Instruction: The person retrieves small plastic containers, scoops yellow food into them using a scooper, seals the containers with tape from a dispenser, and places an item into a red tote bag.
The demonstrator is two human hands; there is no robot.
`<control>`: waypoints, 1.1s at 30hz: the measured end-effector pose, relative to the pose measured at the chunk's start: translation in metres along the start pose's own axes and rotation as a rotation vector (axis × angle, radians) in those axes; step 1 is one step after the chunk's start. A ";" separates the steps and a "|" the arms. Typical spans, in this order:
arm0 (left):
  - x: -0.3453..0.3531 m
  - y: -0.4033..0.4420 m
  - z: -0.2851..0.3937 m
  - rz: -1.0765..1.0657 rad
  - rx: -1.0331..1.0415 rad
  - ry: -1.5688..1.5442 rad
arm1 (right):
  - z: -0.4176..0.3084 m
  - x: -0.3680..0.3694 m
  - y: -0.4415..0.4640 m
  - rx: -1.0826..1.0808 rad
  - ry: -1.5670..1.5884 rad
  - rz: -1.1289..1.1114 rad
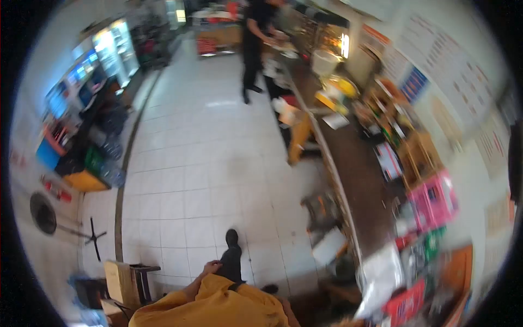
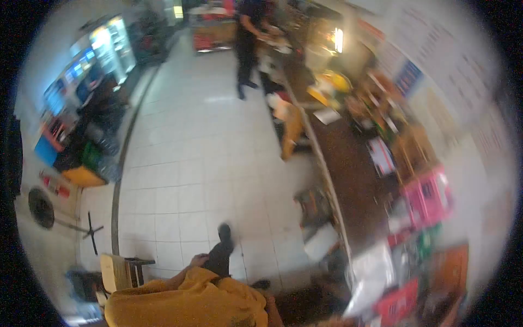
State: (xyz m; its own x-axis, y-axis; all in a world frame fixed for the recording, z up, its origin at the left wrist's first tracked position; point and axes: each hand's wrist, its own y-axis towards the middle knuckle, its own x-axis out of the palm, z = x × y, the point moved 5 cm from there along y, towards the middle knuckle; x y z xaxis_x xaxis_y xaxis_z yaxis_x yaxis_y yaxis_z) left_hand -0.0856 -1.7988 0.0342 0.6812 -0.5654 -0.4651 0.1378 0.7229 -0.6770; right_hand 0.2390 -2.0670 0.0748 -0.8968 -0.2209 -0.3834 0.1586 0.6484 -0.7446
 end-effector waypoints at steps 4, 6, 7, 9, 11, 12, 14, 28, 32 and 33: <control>-0.028 0.089 -0.015 0.046 -0.030 -0.232 | -0.136 -0.067 0.137 -0.087 -0.220 -0.074; -0.061 0.152 -0.021 -0.016 0.126 -0.168 | -0.210 -0.085 0.199 -0.112 -0.313 -0.090; -0.076 0.156 -0.011 -0.081 0.044 -0.176 | -0.241 -0.092 0.226 -0.120 -0.359 -0.097; -0.119 0.164 0.016 -0.192 -0.173 -0.242 | -0.306 -0.104 0.272 -0.124 -0.425 -0.122; -0.149 0.184 0.031 -0.184 -0.058 -0.105 | -0.368 -0.113 0.310 -0.112 -0.486 -0.172; -0.151 0.216 0.024 -0.138 0.132 -0.004 | -0.398 -0.114 0.333 -0.116 -0.526 -0.193; -0.181 0.254 0.041 0.036 0.499 0.238 | -0.456 -0.126 0.407 -0.330 -0.614 -0.134; -0.527 0.613 0.197 0.392 -0.485 -0.333 | -0.923 -0.177 0.792 -0.553 -0.812 -0.366; -0.684 0.715 0.302 0.579 -0.096 -1.227 | -1.008 -0.186 0.892 -0.635 -0.854 -0.589; -0.698 0.756 0.298 0.479 -0.005 -1.386 | -1.042 -0.192 0.916 -0.586 -0.834 -0.577</control>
State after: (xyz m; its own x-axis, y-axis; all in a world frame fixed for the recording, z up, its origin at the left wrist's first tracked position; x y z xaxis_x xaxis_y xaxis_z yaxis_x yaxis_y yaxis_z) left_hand -0.2431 -0.7392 0.0167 0.7910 0.5511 0.2657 -0.2961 0.7248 -0.6220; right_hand 0.1264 -0.6717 0.0362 -0.1905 -0.8606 -0.4722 -0.5933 0.4842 -0.6431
